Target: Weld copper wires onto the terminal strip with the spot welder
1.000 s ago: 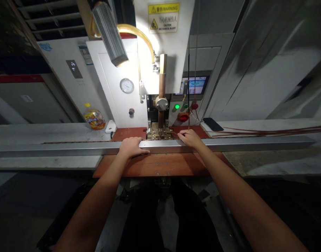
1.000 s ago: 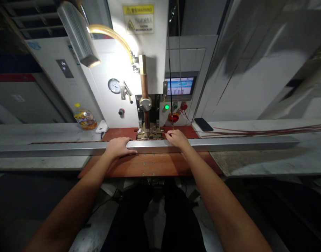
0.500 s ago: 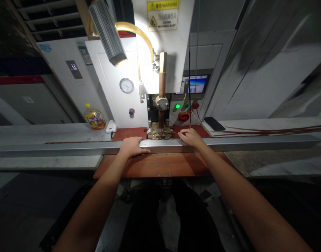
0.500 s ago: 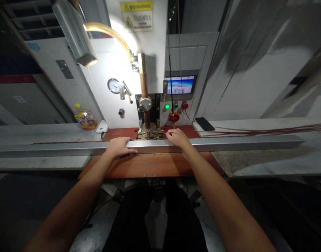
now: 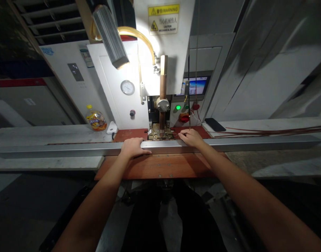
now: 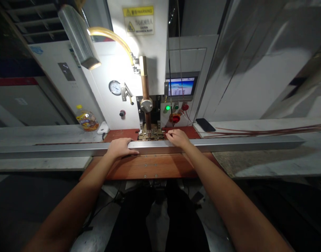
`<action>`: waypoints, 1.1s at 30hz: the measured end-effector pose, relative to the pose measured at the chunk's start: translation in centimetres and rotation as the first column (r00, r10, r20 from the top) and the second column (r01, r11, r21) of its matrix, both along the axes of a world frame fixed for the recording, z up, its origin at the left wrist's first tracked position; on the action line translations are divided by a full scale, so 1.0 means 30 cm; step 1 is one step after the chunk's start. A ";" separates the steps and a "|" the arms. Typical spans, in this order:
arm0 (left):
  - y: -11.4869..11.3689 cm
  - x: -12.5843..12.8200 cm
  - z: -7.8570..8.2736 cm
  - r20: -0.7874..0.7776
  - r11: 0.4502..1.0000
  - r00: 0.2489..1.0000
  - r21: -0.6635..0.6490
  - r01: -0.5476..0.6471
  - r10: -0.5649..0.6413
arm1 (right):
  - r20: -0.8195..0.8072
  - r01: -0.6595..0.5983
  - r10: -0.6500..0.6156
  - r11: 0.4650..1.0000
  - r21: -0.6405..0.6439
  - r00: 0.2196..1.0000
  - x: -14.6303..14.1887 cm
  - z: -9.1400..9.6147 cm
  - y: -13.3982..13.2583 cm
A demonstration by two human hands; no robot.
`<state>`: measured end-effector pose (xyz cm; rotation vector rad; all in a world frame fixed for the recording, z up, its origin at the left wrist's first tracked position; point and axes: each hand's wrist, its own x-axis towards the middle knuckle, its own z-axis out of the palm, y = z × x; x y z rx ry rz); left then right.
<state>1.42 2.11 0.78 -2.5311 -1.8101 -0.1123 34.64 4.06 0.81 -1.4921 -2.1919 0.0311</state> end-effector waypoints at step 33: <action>0.010 -0.004 -0.004 -0.015 1.000 1.000 -0.004 0.019 -0.019 | -0.115 -0.099 0.087 0.990 -0.104 0.990 -0.110 -0.002 0.025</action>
